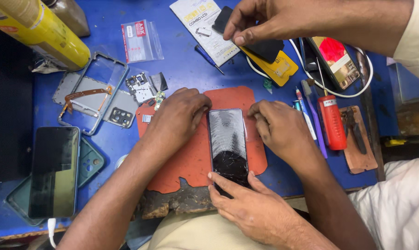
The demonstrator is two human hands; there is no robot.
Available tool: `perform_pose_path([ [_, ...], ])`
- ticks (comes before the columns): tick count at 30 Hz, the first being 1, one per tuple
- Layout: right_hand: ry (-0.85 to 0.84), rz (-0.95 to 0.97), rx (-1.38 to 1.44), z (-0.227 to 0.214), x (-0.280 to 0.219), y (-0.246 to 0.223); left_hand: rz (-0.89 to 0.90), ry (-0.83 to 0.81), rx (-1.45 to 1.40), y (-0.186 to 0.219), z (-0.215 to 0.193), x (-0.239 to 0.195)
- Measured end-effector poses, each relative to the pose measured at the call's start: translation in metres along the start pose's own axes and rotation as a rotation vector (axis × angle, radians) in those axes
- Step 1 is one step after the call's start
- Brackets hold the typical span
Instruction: The person removes a protective film from a cracked smartphone screen using both hands, then sets the phone aside. The person picks up another smartphone, navigates the touchscreen, and uses a red screwdriver to press the power button. The workspace contains disassembled phone parts and tools.
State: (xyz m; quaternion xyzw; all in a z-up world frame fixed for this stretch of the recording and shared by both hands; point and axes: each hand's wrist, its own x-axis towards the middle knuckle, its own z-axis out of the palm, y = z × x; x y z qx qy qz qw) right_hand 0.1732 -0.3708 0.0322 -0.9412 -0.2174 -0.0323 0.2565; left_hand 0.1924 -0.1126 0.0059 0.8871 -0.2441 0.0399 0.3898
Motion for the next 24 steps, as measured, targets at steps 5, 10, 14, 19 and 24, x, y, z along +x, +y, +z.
perform_pose_path([
  [5, -0.030, -0.024, -0.007, -0.002, -0.005, 0.001, 0.006, -0.022, -0.010, -0.001, -0.001, -0.002],
  [10, -0.041, -0.017, -0.015, -0.004, -0.009, 0.000, 0.002, -0.040, -0.020, 0.000, -0.005, -0.007],
  [14, -0.020, -0.034, -0.012, -0.002, -0.007, -0.002, -0.002, -0.048, -0.010, 0.001, -0.014, -0.014],
  [19, 0.027, -0.124, -0.013, 0.004, 0.000, -0.009, -0.055, -0.105, 0.047, 0.004, -0.025, -0.022],
  [24, -0.009, -0.144, 0.016, 0.002, 0.005, -0.013, -0.155, -0.109, 0.009, 0.014, -0.033, -0.036],
])
